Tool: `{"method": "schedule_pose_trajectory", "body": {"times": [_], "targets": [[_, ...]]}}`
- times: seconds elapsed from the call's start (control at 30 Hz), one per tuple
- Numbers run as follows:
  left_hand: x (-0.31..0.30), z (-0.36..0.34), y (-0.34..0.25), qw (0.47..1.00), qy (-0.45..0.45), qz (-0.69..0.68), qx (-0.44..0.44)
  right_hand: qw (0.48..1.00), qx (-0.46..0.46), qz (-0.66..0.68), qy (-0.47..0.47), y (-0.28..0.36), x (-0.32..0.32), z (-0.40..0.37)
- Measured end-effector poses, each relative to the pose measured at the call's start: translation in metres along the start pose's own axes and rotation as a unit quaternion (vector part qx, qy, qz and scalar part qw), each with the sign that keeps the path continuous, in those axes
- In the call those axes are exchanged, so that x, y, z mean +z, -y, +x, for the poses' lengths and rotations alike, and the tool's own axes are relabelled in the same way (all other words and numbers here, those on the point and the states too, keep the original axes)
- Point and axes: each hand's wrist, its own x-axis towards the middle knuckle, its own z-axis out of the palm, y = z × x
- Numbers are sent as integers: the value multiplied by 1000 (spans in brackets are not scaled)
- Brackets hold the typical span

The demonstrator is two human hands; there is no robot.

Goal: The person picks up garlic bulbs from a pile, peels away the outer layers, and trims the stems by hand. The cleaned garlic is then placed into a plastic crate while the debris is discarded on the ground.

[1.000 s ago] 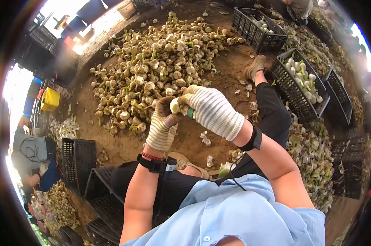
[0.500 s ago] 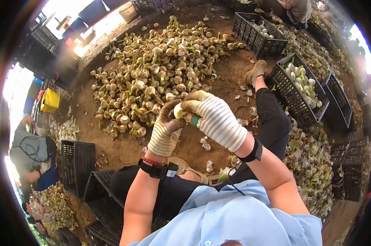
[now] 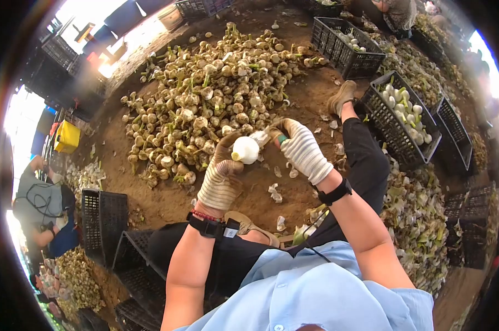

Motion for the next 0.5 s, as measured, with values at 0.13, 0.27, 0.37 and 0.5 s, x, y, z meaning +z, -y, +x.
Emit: {"method": "schedule_pose_trajectory", "body": {"times": [0.13, 0.27, 0.37, 0.5], "targets": [[3, -4, 0, 997, -45, -20, -55, 993, -1, 119, 16, -14, -1, -10], [-7, -2, 5, 999, -9, -16, -49, 994, -23, 99, 33, -49, -4, 5], [7, -6, -1, 993, 9, -83, -84, 953, -175, -239, -68, -72, -3, 3], [17, -6, 1, 996, -35, 56, -62, 993, -97, -63, 3, -2, -10, -26]]}}
